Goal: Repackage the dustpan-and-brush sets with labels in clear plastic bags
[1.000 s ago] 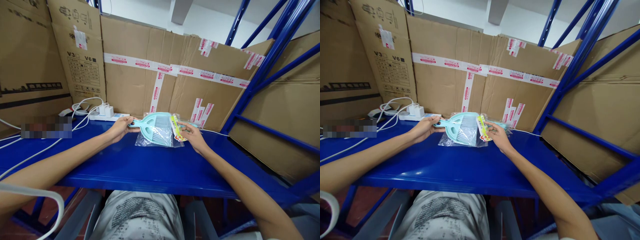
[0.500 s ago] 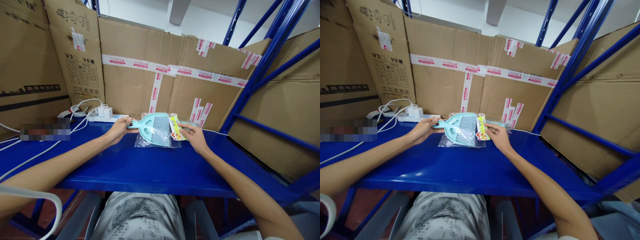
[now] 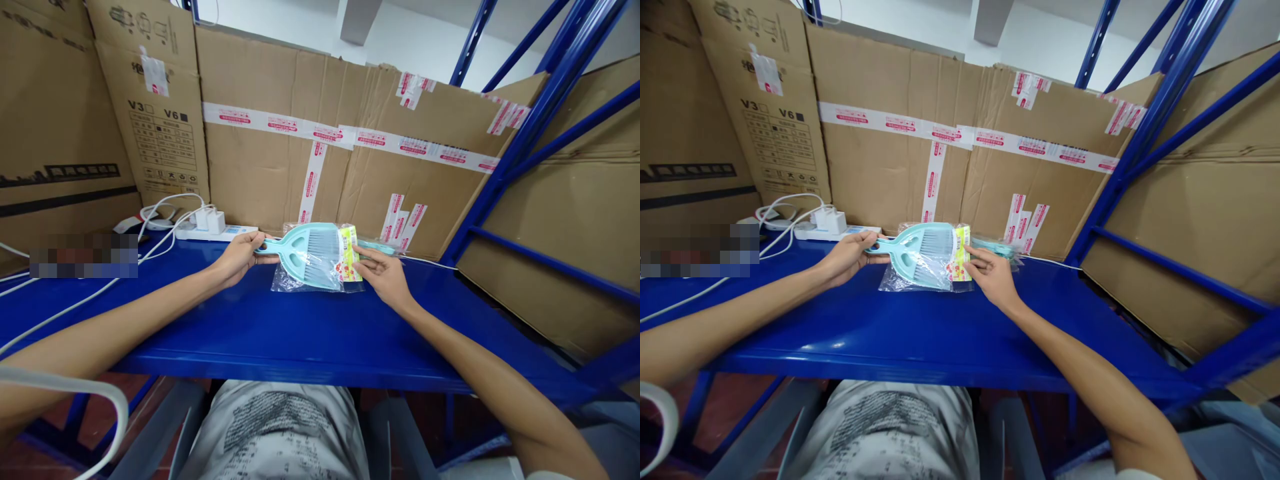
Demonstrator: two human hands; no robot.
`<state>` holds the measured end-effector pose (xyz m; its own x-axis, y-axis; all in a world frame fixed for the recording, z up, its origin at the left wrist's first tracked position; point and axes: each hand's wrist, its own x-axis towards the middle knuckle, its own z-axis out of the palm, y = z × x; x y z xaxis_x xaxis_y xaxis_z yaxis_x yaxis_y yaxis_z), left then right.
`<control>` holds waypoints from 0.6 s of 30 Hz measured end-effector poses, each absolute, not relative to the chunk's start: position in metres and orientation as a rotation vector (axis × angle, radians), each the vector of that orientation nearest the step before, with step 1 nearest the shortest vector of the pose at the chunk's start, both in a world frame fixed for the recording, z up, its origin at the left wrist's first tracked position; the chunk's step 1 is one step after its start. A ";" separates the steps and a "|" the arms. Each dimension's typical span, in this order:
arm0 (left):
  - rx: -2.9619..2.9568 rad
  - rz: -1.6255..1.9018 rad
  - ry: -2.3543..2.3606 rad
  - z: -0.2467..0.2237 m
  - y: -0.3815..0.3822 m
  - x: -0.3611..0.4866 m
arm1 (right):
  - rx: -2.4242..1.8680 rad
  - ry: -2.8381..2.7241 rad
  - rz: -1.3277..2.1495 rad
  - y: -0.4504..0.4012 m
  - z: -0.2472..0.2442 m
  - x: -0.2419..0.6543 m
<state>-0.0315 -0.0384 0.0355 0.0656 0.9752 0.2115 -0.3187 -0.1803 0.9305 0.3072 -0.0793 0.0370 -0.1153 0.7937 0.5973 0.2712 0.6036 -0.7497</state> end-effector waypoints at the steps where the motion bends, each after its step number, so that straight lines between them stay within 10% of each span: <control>1: 1.157 1.407 0.800 0.035 -0.038 -0.031 | -0.880 -1.668 0.559 -0.080 0.037 0.306; 18: 1.165 1.427 0.814 0.037 -0.042 -0.029 | -0.854 -1.667 0.410 -0.081 0.045 0.311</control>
<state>-0.0294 -0.0420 0.0373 0.0494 0.9742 0.2204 -0.3062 -0.1952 0.9317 0.3108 -0.0813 0.0445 -0.0741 0.7202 0.6898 0.3177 0.6727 -0.6682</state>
